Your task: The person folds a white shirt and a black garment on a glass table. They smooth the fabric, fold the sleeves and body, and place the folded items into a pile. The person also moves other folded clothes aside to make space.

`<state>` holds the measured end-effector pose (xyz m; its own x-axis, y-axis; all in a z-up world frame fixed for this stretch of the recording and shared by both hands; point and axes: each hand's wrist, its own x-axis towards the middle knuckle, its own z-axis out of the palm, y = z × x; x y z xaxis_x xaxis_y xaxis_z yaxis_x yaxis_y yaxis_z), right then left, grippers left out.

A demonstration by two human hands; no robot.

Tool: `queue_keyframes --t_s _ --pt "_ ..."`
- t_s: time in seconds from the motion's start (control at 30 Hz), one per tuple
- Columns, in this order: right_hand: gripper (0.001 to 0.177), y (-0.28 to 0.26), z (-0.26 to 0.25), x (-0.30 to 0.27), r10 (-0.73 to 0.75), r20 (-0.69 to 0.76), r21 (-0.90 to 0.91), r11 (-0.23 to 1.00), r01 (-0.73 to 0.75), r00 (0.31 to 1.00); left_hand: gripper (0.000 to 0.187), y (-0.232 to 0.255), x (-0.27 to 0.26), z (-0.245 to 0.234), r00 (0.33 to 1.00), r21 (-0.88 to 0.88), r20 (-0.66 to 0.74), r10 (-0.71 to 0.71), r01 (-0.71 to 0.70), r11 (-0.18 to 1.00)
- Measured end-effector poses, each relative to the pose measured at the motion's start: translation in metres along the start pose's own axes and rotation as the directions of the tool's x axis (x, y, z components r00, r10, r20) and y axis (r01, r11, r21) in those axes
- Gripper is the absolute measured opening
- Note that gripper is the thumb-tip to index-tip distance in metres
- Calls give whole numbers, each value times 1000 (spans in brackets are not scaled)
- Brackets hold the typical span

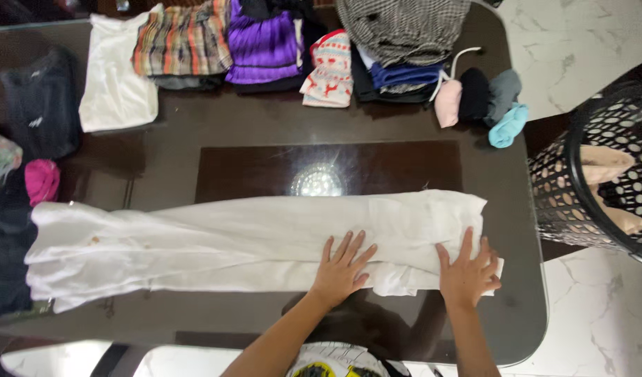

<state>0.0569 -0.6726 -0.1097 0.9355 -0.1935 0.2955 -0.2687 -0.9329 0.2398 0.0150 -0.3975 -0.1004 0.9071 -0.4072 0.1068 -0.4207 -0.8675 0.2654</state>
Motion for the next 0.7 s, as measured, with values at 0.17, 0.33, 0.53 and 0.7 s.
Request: queue_keyframes --t_s 0.17,0.33,0.53,0.7 --pt "66 38 62 -3 -6 463 416 884 -211 886 81 -15 -22 7 993 29 52 110 -111 993" --pt "49 89 101 34 28 231 254 963 -88 973 79 -25 -40 5 998 62 64 -3 -1 998" --pt "40 -28 57 40 4 -196 702 698 137 981 74 -88 -98 -17 930 -9 -74 -361 361 932" --pt "46 -214 -49 -51 -655 -335 721 285 631 678 68 -139 -155 -18 387 -645 -286 -877 599 475"
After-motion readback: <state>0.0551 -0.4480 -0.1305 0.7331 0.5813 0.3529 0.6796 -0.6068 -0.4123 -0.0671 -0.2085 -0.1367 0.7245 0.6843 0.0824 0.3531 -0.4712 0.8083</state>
